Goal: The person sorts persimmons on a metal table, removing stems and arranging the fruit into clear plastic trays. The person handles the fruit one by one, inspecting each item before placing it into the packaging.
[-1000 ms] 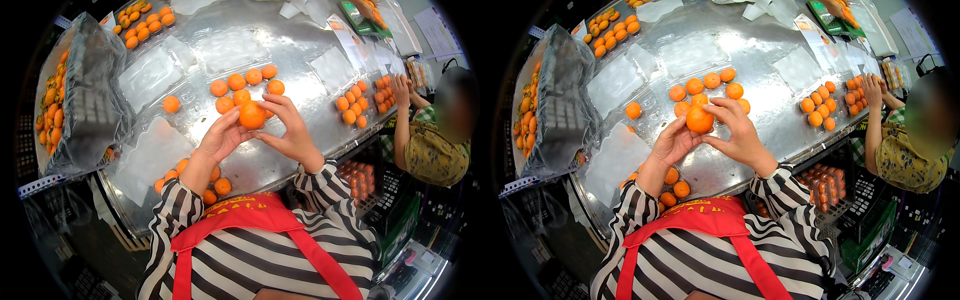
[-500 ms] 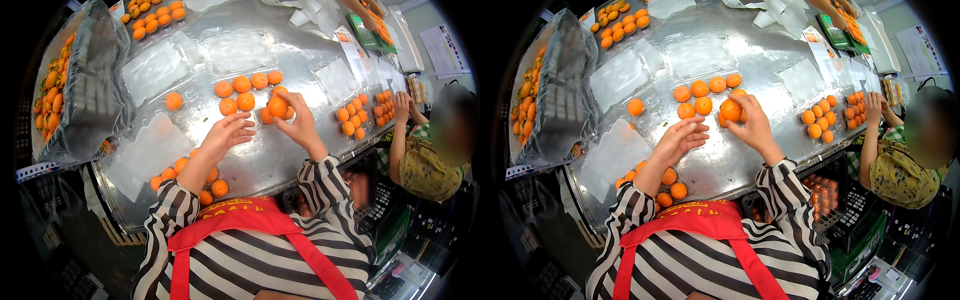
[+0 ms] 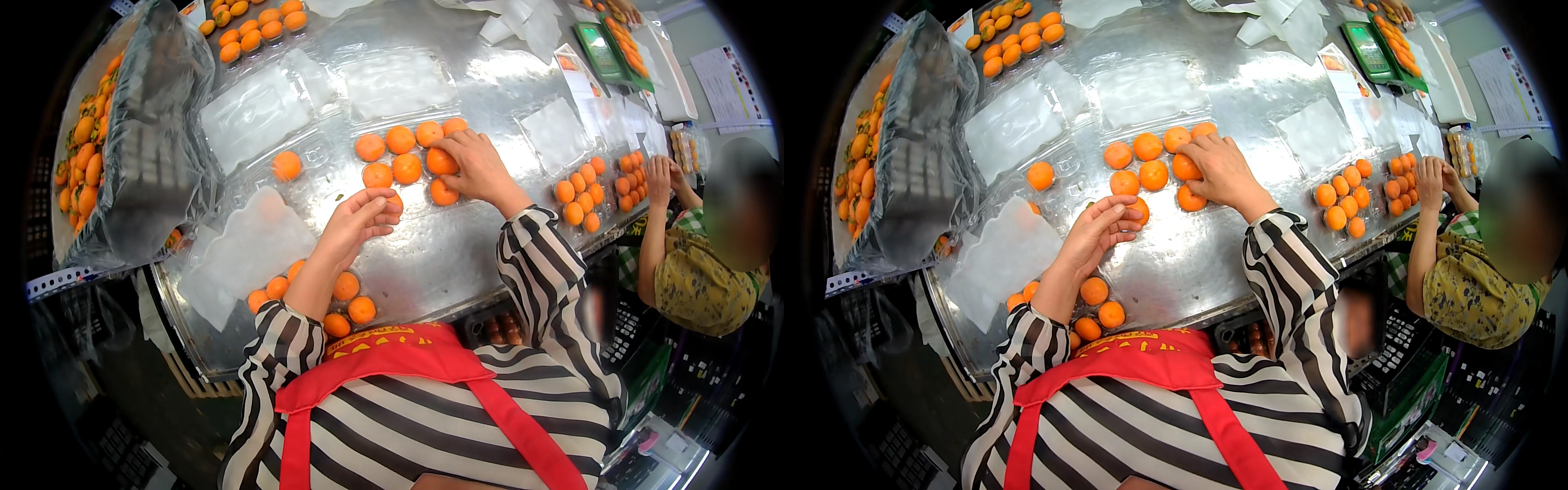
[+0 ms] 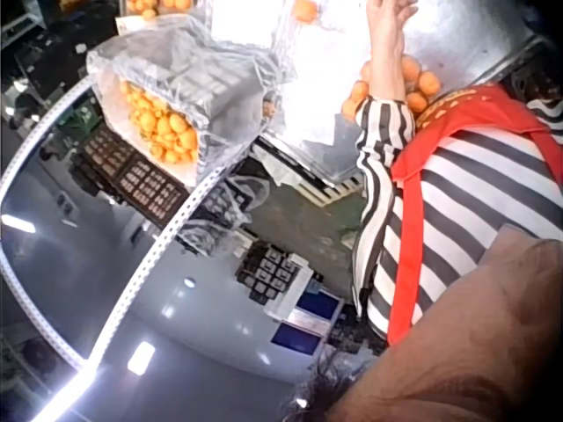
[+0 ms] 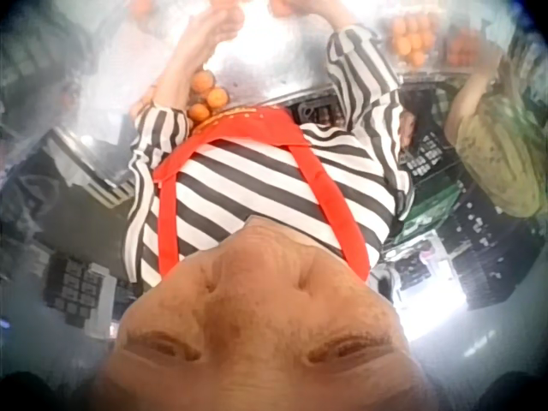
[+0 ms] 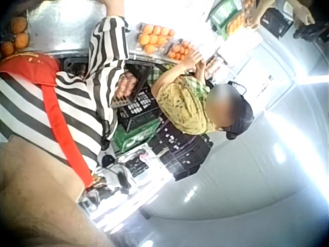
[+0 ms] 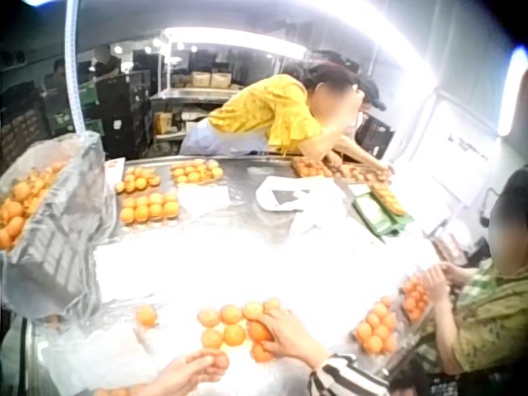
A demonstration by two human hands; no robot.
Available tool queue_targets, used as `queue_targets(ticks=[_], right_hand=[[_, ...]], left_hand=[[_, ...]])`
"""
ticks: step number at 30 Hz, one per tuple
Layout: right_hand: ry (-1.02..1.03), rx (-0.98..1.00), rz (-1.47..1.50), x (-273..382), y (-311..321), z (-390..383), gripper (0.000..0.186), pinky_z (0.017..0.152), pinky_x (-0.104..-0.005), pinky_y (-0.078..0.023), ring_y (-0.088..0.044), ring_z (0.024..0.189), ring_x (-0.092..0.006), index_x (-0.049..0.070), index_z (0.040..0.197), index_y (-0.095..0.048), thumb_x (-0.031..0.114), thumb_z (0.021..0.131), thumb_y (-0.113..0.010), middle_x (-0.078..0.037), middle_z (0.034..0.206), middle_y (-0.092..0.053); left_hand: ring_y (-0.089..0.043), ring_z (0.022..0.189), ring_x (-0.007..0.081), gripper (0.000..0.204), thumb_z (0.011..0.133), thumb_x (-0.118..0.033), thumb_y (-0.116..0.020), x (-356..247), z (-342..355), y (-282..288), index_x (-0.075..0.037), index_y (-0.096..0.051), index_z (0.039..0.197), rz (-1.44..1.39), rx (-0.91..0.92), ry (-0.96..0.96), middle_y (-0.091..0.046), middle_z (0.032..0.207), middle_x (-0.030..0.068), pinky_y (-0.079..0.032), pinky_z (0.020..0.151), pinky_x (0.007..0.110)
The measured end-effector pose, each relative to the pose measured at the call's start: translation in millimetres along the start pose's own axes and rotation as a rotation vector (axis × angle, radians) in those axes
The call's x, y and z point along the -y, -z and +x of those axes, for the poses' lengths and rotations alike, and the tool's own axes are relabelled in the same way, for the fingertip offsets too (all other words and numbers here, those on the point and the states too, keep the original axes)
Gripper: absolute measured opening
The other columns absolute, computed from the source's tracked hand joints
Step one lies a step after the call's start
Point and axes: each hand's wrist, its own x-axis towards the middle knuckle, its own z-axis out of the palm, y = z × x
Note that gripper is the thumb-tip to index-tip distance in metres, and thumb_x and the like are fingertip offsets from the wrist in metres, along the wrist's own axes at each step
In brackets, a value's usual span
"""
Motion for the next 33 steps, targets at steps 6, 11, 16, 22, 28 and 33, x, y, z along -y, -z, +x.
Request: queue_targets(ticks=[6, 11, 16, 22, 28, 33], right_hand=[[0.015, 0.055, -0.008, 0, 3, 6, 0.051, 0.085, -0.0367, -0.04, -0.054, 0.101, -0.0239, 0.014, 0.115, -0.062, 0.013, 0.066, -0.072, -0.002, 0.102, -0.06], [0.014, 0.081, -0.022, 1, 2, 7, 0.044, 0.085, -0.0366, -0.04, -0.055, 0.099, -0.0228, 0.015, 0.113, -0.063, 0.012, 0.07, -0.071, -0.001, 0.102, -0.061], [-0.034, 0.046, -0.005, 4, -6, 2, 0.038, 0.082, -0.0366, -0.04, -0.057, 0.097, -0.0236, 0.015, 0.11, -0.065, 0.01, 0.072, -0.07, -0.002, 0.101, -0.062], [-0.039, -0.131, 0.034, 21, -7, 2, 0.035, 0.081, -0.038, -0.041, -0.057, 0.095, -0.0248, 0.014, 0.106, -0.066, 0.012, 0.072, -0.073, -0.003, 0.099, -0.063], [0.129, -0.264, 0.089, 36, -29, 8, 0.034, 0.081, -0.0383, -0.041, -0.056, 0.094, -0.0229, 0.014, 0.102, -0.067, 0.012, 0.069, -0.076, -0.001, 0.097, -0.064], [-0.087, -0.373, 0.074, 15, -13, -3, 0.028, 0.081, -0.038, -0.044, -0.058, 0.09, -0.0248, 0.013, 0.1, -0.068, 0.012, 0.072, -0.074, -0.003, 0.091, -0.066]], left_hand=[[-0.065, 0.091, 0.0146, 0.03, 0.097, -0.022, -0.057, 0, -1, 0, -0.004, -0.057, 0.121, -0.013, -0.008, -0.01, -0.066, 0.103, 0.0078, -0.054, 0.081, 0.029], [-0.065, 0.092, 0.0157, 0.031, 0.097, -0.022, -0.057, -6, -6, 6, -0.004, -0.057, 0.121, -0.019, -0.038, -0.047, -0.066, 0.103, 0.0087, -0.053, 0.082, 0.03], [-0.066, 0.093, 0.0164, 0.032, 0.097, -0.022, -0.056, -8, -9, 9, -0.003, -0.056, 0.122, -0.031, -0.046, -0.065, -0.066, 0.103, 0.0096, -0.054, 0.082, 0.03], [-0.066, 0.093, 0.0164, 0.032, 0.097, -0.022, -0.057, -6, -13, 11, -0.003, -0.057, 0.122, -0.017, -0.057, -0.062, -0.066, 0.103, 0.0093, -0.054, 0.082, 0.03], [-0.066, 0.092, 0.0167, 0.031, 0.096, -0.022, -0.057, -7, -14, 17, -0.004, -0.057, 0.121, -0.034, -0.071, -0.104, -0.066, 0.103, 0.0095, -0.054, 0.082, 0.03], [-0.065, 0.093, 0.0172, 0.031, 0.096, -0.022, -0.056, -23, -30, 31, -0.003, -0.056, 0.121, -0.057, -0.127, -0.202, -0.066, 0.104, 0.0102, -0.054, 0.082, 0.031]])
